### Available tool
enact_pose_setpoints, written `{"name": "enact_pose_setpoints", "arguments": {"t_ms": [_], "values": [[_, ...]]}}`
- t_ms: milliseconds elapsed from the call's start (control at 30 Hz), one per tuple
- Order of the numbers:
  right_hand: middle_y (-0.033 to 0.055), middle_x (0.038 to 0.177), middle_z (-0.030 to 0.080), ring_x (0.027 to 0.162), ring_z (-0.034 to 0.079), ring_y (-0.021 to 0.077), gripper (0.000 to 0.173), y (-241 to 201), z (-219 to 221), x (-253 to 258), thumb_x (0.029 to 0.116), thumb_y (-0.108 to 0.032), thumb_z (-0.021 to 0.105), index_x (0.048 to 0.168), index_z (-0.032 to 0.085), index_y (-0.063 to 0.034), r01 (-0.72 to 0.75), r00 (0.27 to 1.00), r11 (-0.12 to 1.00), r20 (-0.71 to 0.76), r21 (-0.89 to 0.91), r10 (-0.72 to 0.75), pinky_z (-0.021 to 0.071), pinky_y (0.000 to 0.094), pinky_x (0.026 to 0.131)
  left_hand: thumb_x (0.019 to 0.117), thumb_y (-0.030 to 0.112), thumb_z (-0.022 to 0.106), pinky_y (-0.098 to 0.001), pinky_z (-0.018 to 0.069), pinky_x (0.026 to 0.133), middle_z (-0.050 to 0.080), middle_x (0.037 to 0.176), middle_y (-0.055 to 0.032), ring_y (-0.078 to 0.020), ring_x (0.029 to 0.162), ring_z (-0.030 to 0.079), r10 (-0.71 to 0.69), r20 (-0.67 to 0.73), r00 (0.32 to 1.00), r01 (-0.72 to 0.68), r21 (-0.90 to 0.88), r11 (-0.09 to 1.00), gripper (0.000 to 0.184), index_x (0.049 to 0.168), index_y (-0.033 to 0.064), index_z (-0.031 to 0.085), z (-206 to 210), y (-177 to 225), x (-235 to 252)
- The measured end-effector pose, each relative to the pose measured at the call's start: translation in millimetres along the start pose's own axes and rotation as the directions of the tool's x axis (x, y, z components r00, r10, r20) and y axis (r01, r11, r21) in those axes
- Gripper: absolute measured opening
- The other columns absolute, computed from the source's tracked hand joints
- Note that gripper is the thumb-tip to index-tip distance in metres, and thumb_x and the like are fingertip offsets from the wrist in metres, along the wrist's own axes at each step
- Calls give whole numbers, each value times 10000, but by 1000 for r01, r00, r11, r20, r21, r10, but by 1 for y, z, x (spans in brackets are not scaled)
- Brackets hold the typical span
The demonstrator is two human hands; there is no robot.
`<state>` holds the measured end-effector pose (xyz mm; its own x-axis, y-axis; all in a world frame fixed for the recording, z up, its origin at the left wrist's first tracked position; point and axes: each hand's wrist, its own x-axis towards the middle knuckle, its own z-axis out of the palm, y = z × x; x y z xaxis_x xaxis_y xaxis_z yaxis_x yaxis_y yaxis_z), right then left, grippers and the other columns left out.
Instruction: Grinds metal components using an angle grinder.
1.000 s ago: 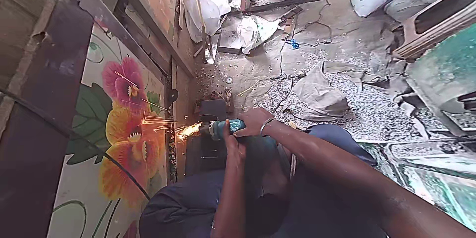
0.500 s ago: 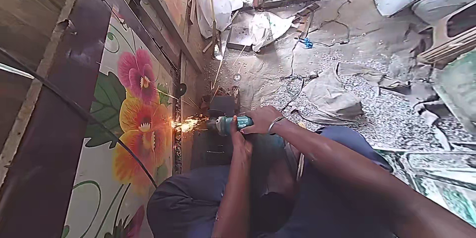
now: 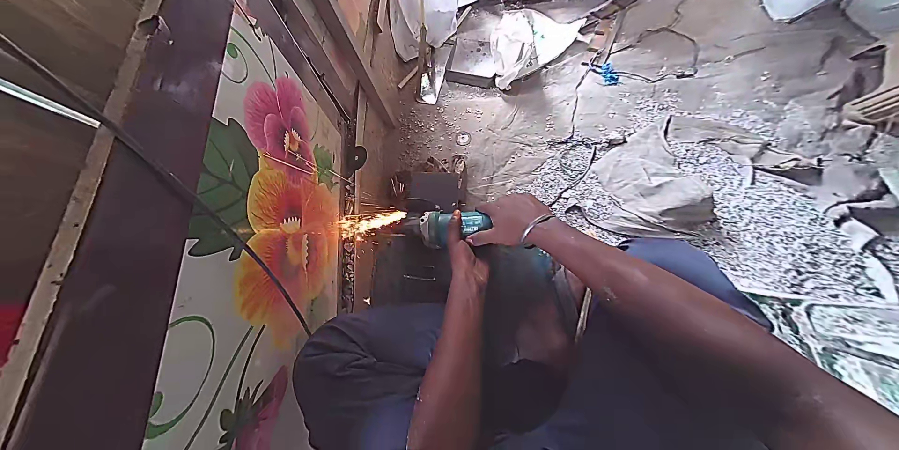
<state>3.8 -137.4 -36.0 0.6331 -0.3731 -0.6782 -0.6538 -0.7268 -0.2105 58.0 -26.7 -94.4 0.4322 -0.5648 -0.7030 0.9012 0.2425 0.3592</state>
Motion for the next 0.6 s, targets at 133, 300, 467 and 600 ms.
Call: {"name": "enact_pose_setpoints", "arguments": {"t_ms": [133, 300, 467, 600], "values": [[164, 1119, 712, 1078, 683, 373, 826, 3, 4, -5, 853, -845, 517, 1259, 637, -136, -2, 1000, 1000, -10, -6, 1, 512, 622, 869, 1064, 312, 473, -358, 597, 659, 649, 860, -98, -193, 743, 679, -15, -11, 1000, 15, 21, 1000, 262, 1097, 67, 560, 2, -2, -4], [153, 1030, 720, 1009, 694, 365, 768, 3, 2, -13, 855, -823, 560, 1224, 643, -153, -31, 999, 1000, -11, -6, 30, 514, 600, 830, 1071, 329, 454, -369, 594, 697, 649, 913, -108, -205, 793, 678, -26, -19, 999, 26, 22, 999, 286, 1142, 70, 554, 0, -8, -4], [152, 1001, 721, 993, 696, 371, 749, 3, 2, -7, 852, -822, 566, 1191, 660, -161, -30, 999, 1000, -16, 4, 30, 515, 612, 815, 1063, 322, 478, -375, 590, 701, 643, 918, -115, -211, 795, 670, -32, -57, 998, 33, 19, 999, 279, 1147, 68, 556, 2, -5, -1], [139, 1011, 723, 997, 696, 356, 757, -1, -2, -2, 847, -830, 559, 1192, 655, -163, -28, 1000, 999, -14, -17, 28, 511, 599, 822, 1065, 325, 471, -372, 592, 695, 646, 910, -111, -206, 788, 674, -32, -59, 998, 32, 2, 999, 278, 1145, 72, 554, 3, -1, 0]]}}
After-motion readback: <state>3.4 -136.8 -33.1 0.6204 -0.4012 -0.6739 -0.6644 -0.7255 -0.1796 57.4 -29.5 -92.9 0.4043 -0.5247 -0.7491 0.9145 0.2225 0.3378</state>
